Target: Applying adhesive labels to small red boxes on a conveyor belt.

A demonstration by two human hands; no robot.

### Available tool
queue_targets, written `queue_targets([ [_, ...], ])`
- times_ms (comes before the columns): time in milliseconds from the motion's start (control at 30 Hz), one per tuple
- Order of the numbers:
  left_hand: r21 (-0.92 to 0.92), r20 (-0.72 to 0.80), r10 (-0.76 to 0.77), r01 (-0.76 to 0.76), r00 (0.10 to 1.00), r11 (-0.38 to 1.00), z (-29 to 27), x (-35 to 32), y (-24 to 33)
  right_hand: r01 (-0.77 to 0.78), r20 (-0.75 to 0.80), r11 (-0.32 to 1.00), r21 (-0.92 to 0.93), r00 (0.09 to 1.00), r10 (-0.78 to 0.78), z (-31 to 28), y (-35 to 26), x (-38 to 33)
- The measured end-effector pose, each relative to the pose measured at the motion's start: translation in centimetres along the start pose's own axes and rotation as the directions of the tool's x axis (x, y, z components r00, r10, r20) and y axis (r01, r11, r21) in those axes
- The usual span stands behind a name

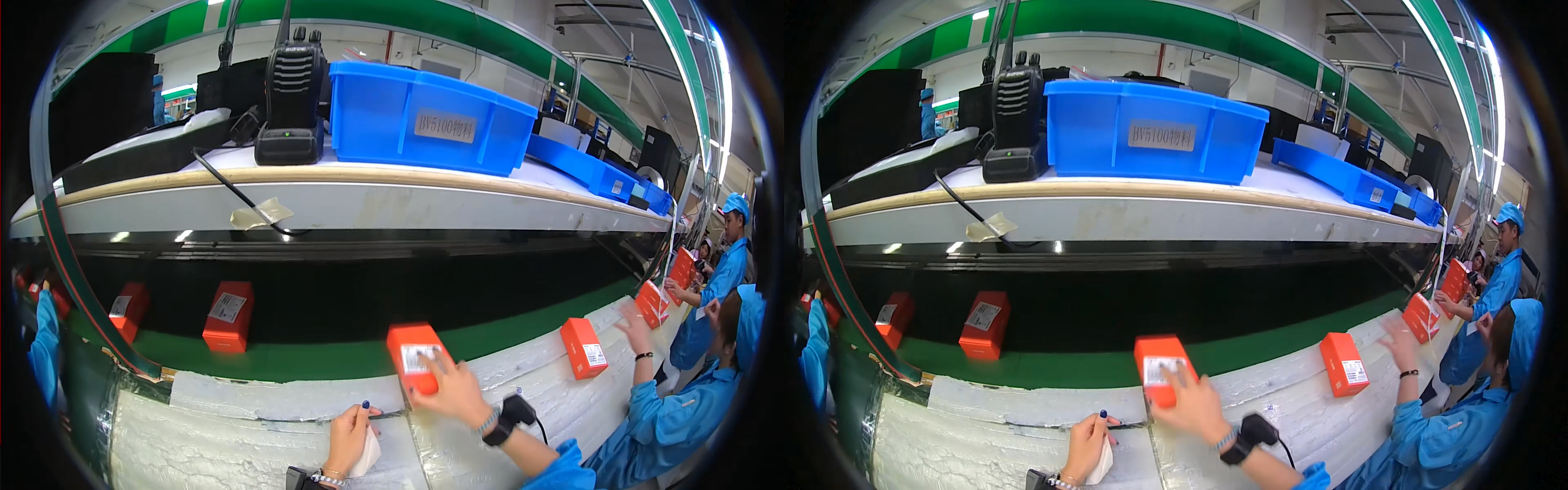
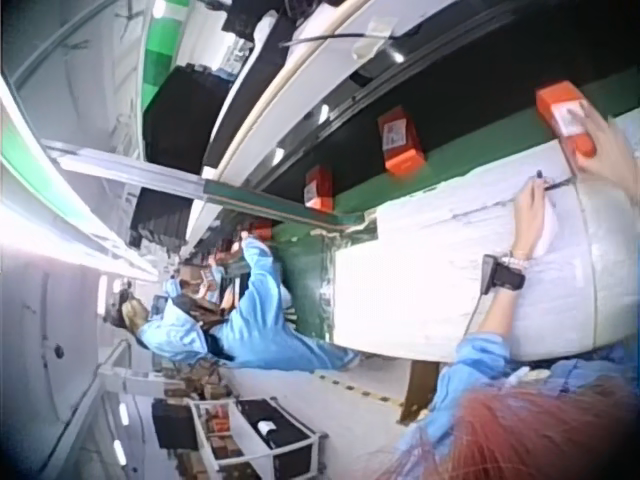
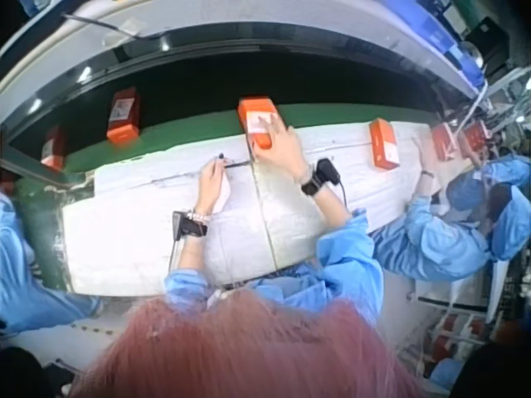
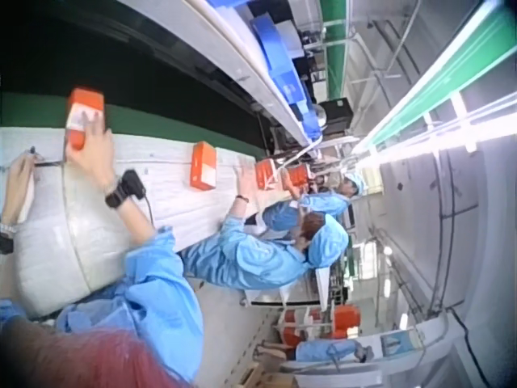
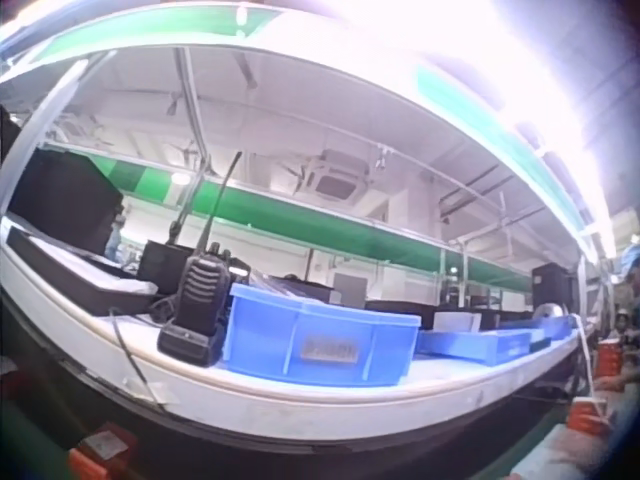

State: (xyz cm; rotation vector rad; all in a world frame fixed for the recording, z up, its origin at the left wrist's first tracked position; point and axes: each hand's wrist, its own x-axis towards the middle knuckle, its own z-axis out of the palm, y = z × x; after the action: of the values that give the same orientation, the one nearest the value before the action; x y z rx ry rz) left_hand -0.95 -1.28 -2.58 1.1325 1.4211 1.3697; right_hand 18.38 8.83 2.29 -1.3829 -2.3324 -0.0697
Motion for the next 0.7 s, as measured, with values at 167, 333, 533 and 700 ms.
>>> queue_targets([
  [167,-0.134,0.0,0.224,-0.222,0.975,0.966,1.5,0.8,-1.2,0.017,0.088,1.0,-0.003,0.996,-0.016,-4.6,-6.2,-9.4],
  [333,-0.123,0.108,0.067,-0.053,0.992,0.991,1.4,0.3,-0.5,0.198,-0.127,0.98,0.027,0.973,-0.193,-4.2,-5.5,-10.4],
  [533,-0.352,0.174,0.022,0.041,0.985,0.935,1.6,0.1,-0.2,0.301,-0.086,0.947,0.113,0.953,-0.292,-3.5,-3.6,-6.3],
  [700,-0.472,0.254,0.049,0.08,0.966,0.878,1.0,-0.1,0.0,0.232,0.106,0.718,0.656,0.914,-0.393,-1.6,-4.6,-2.9],
])
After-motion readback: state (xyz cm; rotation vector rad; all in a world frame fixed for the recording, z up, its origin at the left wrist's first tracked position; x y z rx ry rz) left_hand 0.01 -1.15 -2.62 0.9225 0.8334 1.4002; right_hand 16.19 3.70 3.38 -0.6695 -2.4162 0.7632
